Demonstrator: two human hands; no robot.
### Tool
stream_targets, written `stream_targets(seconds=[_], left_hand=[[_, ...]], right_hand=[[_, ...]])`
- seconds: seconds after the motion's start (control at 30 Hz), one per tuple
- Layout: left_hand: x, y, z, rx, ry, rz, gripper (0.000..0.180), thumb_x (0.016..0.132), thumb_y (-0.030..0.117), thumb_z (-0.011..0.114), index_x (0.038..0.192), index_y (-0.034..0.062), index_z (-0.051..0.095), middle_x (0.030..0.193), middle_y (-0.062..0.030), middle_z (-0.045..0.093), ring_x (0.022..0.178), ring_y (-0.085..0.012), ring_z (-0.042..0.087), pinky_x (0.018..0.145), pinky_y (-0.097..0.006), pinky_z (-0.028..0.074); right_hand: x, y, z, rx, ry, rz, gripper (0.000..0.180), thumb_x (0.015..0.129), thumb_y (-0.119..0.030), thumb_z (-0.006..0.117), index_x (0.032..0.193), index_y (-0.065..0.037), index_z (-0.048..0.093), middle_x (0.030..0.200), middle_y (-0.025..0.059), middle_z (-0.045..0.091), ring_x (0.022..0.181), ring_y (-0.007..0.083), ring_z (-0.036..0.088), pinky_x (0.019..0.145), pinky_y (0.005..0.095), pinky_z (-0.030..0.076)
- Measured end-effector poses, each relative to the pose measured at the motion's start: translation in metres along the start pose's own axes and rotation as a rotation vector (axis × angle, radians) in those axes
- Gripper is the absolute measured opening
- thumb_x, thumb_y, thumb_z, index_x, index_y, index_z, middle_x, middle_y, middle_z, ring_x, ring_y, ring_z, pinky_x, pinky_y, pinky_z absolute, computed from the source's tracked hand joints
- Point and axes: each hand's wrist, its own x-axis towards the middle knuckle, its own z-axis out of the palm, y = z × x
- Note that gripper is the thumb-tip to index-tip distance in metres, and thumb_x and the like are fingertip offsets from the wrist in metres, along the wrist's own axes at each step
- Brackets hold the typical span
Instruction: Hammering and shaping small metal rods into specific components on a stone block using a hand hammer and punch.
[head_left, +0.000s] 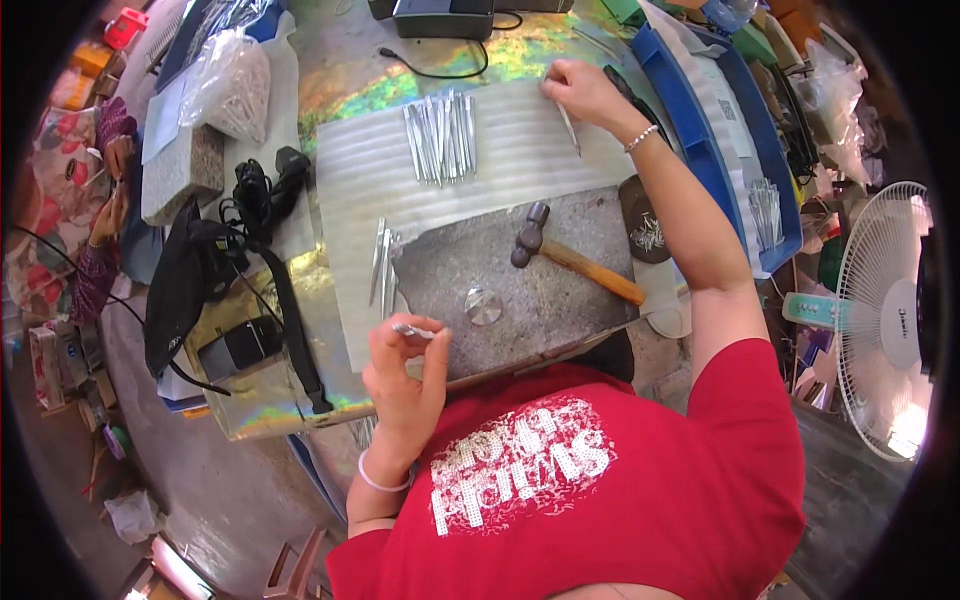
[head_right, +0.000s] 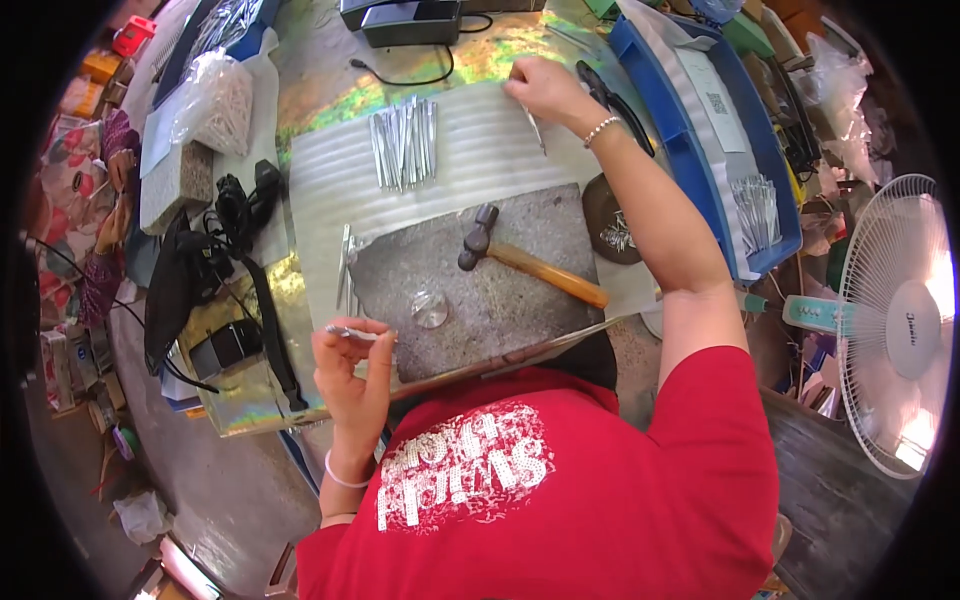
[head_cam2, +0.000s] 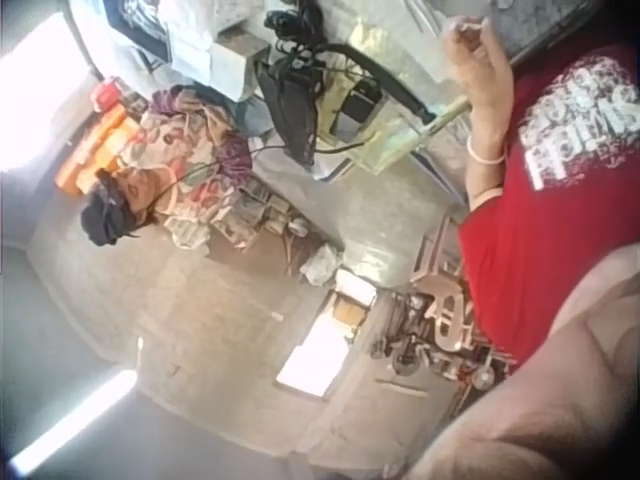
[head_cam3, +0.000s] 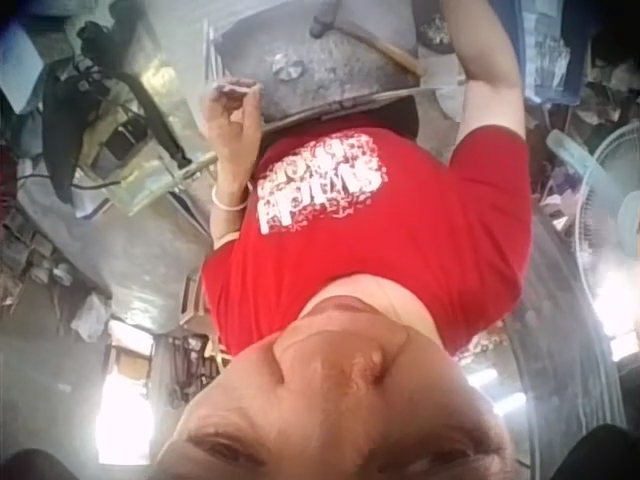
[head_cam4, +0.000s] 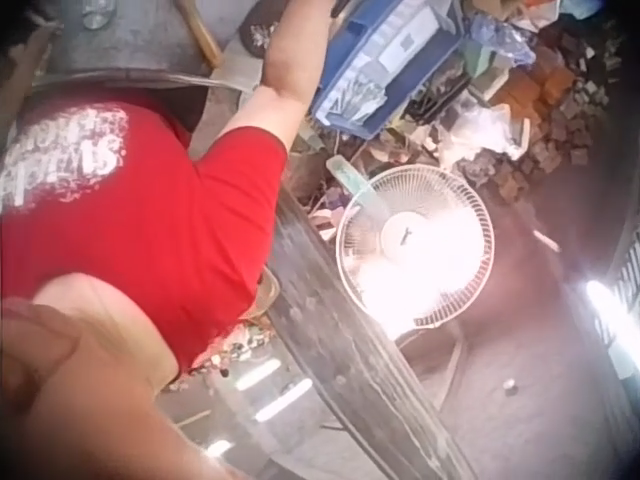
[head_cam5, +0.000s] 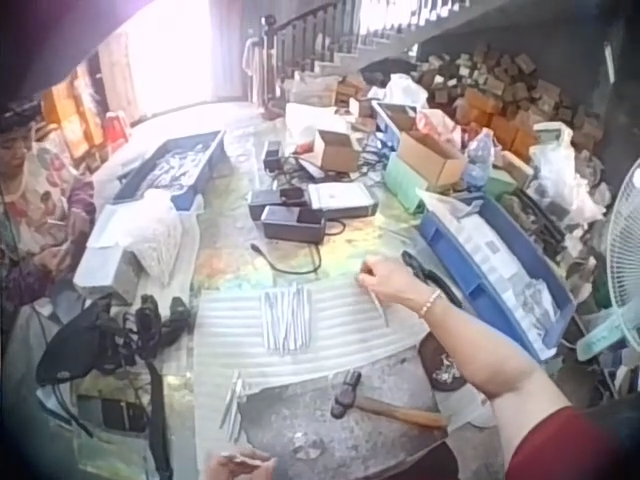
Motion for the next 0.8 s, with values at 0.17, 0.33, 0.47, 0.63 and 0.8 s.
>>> stream_targets(seconds=[0.17, 0.33, 0.47, 0.63, 0.8], left_hand=[[0.003, -0.002, -0.003, 0.065, -0.054, 0.019, 0.017, 0.078, -0.005, 0.066, 0.09, -0.0011, 0.055, 0.084, -0.0107, 0.061, 0.067, -0.0179, 0.064, 0.06, -0.027, 0.052], [0.008, -0.004, -0.007, 0.082, -0.161, -0.005, 0.01, 0.08, -0.003, 0.066, 0.088, -0.0025, 0.059, 0.081, -0.0101, 0.063, 0.064, -0.0156, 0.061, 0.058, -0.025, 0.049], [0.009, -0.001, -0.008, -0.145, -0.149, -0.266, 0.01, 0.084, -0.001, 0.063, 0.093, -0.0025, 0.06, 0.082, -0.0068, 0.066, 0.067, -0.009, 0.06, 0.06, -0.022, 0.047], [0.016, 0.011, -0.002, -0.356, -0.11, -0.294, 0.012, 0.087, -0.002, 0.06, 0.098, -0.003, 0.058, 0.085, -0.0067, 0.065, 0.07, -0.0111, 0.061, 0.066, -0.022, 0.049], [0.019, 0.007, -0.001, -0.48, -0.112, -0.315, 0.011, 0.088, -0.002, 0.058, 0.098, -0.002, 0.058, 0.092, -0.0073, 0.064, 0.079, -0.011, 0.061, 0.072, -0.021, 0.05]], right_hand=[[-0.056, -0.038, -0.03, 0.016, 0.164, -0.077, 0.028, 0.084, -0.021, 0.062, 0.102, 0.0, 0.057, 0.078, 0.0102, 0.061, 0.063, 0.0165, 0.058, 0.058, 0.0293, 0.047], [-0.177, -0.106, -0.042, 0.049, -0.071, -0.14, 0.035, 0.079, -0.015, 0.067, 0.108, -0.001, 0.054, 0.088, 0.0131, 0.057, 0.079, 0.0232, 0.058, 0.07, 0.0331, 0.047], [-0.213, -0.129, -0.023, -0.261, -0.089, -0.23, 0.047, 0.072, -0.01, 0.066, 0.114, 0.001, 0.048, 0.099, 0.0128, 0.051, 0.091, 0.0284, 0.052, 0.077, 0.036, 0.044], [-0.211, -0.131, -0.012, -0.351, -0.106, -0.19, 0.038, 0.073, -0.006, 0.061, 0.109, 0.0, 0.049, 0.097, 0.0122, 0.05, 0.089, 0.0283, 0.054, 0.072, 0.0364, 0.046], [-0.215, -0.121, -0.013, 0.241, -0.08, -0.058, 0.03, 0.08, -0.002, 0.054, 0.109, -0.001, 0.046, 0.09, 0.018, 0.054, 0.075, 0.0346, 0.058, 0.066, 0.04, 0.047]])
